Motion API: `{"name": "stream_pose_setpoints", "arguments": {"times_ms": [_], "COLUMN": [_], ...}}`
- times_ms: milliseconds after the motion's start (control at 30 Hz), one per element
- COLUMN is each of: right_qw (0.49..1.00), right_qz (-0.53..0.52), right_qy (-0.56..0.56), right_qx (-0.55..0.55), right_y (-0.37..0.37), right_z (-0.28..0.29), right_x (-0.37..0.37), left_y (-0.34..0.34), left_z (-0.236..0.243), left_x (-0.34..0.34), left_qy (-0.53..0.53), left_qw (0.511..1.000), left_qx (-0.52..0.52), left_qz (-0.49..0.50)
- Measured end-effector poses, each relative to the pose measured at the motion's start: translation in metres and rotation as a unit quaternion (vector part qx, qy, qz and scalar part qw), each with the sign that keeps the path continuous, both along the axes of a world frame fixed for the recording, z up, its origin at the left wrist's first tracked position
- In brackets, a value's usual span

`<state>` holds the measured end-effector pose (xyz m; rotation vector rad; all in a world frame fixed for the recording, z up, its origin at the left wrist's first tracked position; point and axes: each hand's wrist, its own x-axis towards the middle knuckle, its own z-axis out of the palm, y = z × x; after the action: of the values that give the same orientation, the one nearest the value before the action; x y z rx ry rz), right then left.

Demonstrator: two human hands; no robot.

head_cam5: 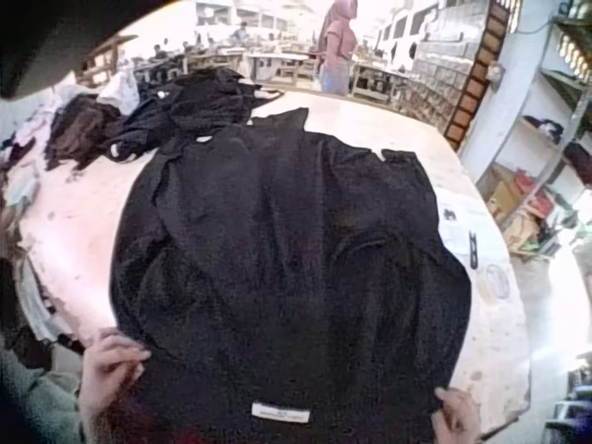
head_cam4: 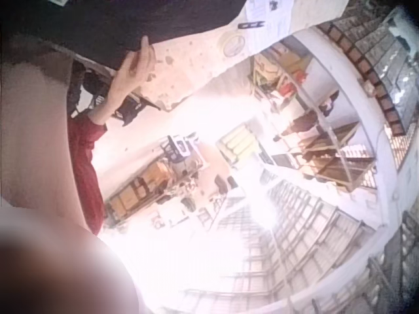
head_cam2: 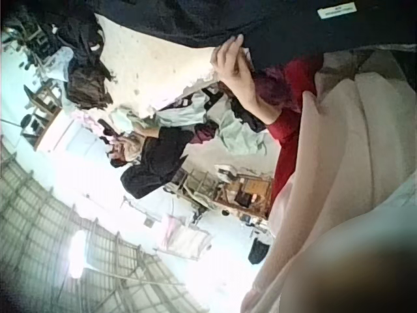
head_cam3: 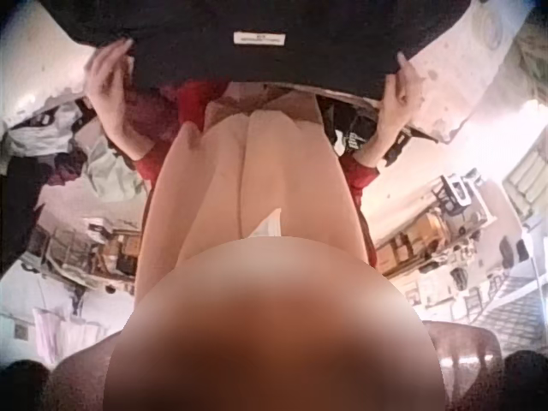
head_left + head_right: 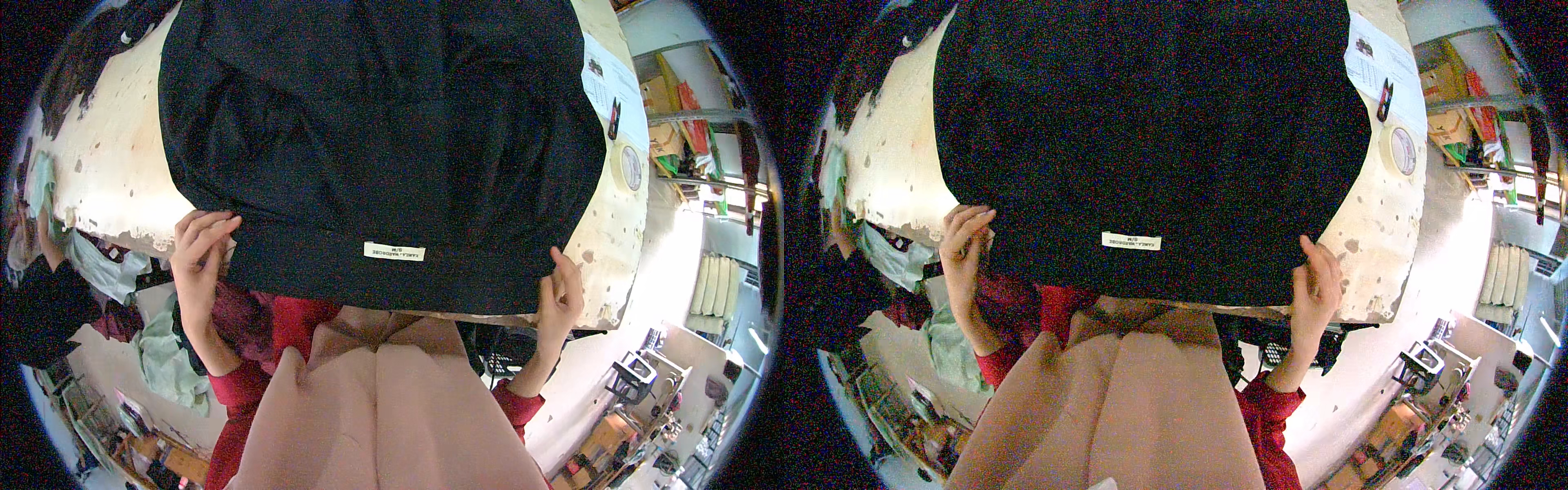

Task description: The person applies white adhesive labels to a black hoodie on a worktable. They smooth the fabric, place and press the labels, write on one label with a pen, and repeatedly fold and unfold the hoodie to check placement.

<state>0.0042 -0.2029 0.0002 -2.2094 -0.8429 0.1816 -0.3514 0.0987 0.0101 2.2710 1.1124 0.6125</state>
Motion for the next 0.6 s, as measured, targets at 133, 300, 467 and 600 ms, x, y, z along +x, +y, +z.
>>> {"name": "stream_pose_setpoints", "arguments": {"times_ms": [133,300,467,600], "right_qw": [0.996,0.983,0.941,0.957], "right_qz": [0.042,0.104,0.211,0.261], "right_qy": [-0.062,-0.072,0.062,0.122], "right_qx": [-0.041,-0.134,-0.257,-0.024], "right_y": [0.002,-0.009,-0.037,-0.013], "right_z": [0.007,0.03,0.08,0.091], "right_x": [0.001,0.005,0.004,0.007], "left_y": [0.0,-0.034,-0.032,-0.002], "left_z": [0.013,0.021,0.043,0.061], "left_x": [-0.004,-0.01,-0.028,-0.029], "left_qy": [0.125,0.243,0.143,-0.028], "left_qw": [0.988,0.967,0.969,0.94], "left_qx": [-0.012,0.036,-0.038,-0.167], "left_qz": [-0.091,-0.072,-0.198,-0.295]}}
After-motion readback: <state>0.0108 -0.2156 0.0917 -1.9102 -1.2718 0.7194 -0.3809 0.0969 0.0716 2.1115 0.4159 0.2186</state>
